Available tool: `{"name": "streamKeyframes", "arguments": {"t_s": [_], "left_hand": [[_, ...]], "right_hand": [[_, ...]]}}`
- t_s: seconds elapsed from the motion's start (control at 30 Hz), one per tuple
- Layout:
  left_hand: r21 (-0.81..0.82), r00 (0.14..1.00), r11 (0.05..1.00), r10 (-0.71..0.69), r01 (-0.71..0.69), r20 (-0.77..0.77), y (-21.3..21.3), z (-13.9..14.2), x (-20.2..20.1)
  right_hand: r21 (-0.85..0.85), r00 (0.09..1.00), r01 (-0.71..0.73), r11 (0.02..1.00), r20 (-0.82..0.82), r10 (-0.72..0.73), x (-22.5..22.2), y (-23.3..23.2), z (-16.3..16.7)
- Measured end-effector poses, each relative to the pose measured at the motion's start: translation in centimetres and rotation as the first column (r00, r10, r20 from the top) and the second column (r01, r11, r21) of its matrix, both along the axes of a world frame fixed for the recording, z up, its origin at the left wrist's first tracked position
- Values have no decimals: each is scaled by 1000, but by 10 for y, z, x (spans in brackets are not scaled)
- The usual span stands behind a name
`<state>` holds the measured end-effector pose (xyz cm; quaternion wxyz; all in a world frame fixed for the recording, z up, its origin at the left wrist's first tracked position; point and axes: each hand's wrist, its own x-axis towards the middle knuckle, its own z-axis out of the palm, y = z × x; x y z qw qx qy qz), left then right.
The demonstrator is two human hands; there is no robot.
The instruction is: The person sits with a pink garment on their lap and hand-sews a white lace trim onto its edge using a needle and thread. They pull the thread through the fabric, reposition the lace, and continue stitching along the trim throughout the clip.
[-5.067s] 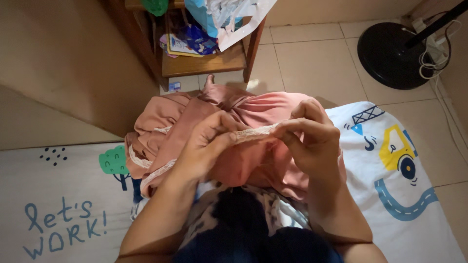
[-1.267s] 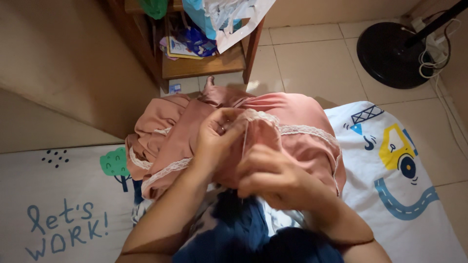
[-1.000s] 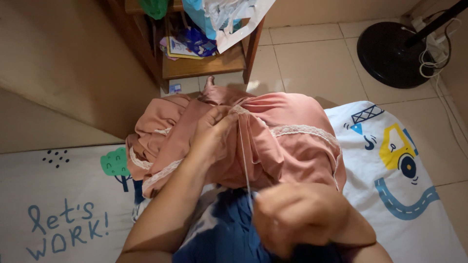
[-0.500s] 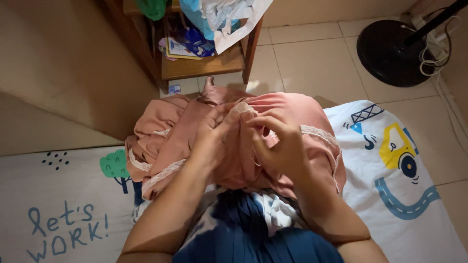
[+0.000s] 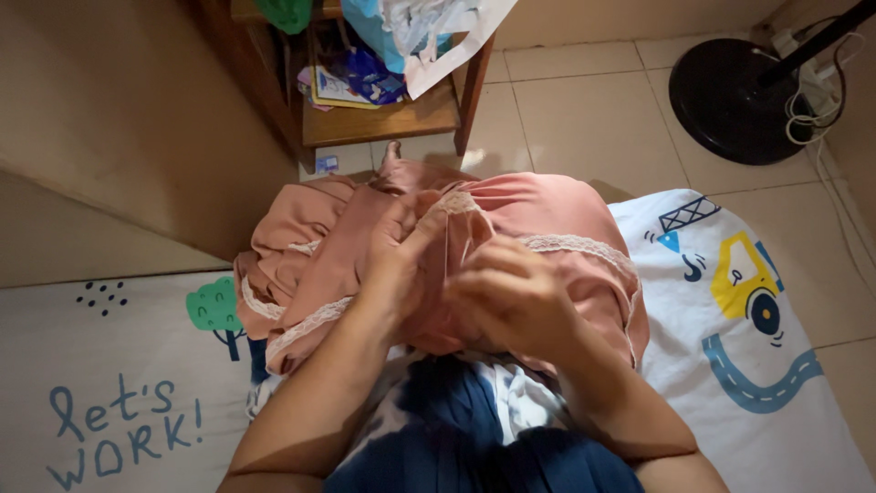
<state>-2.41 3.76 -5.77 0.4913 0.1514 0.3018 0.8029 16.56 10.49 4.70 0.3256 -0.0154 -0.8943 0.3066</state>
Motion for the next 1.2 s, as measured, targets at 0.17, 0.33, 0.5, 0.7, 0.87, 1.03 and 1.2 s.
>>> {"name": "streamKeyframes", "arguments": {"t_s": [0.17,0.33,0.5,0.7,0.87,1.03,1.2], "left_hand": [[-33,998,999,33,-35,-59,2,-8,-9],[-77,995,995,55,-61,-83,5,-19,-14],[-82,994,993,78,-85,-77,8,-24,-16],[-58,995,996,67,-71,-72,7,-14,-11],[-44,988,998,41,-48,-148,-5,6,5],[23,978,1000,8,-3,-209,-13,26,16],[51,982,999,9,0,-187,-17,35,17]], "right_hand": [[-86,912,-402,912,53,407,17,-7,15],[-328,580,-766,552,15,814,16,-6,32],[-425,88,-903,64,-36,996,8,17,28],[-495,826,-263,828,328,459,13,19,25],[-202,951,308,930,29,-308,-11,2,2],[-5,905,416,910,-97,-414,-17,-1,-14],[-34,940,332,943,-67,-333,-10,-4,-1]]}}
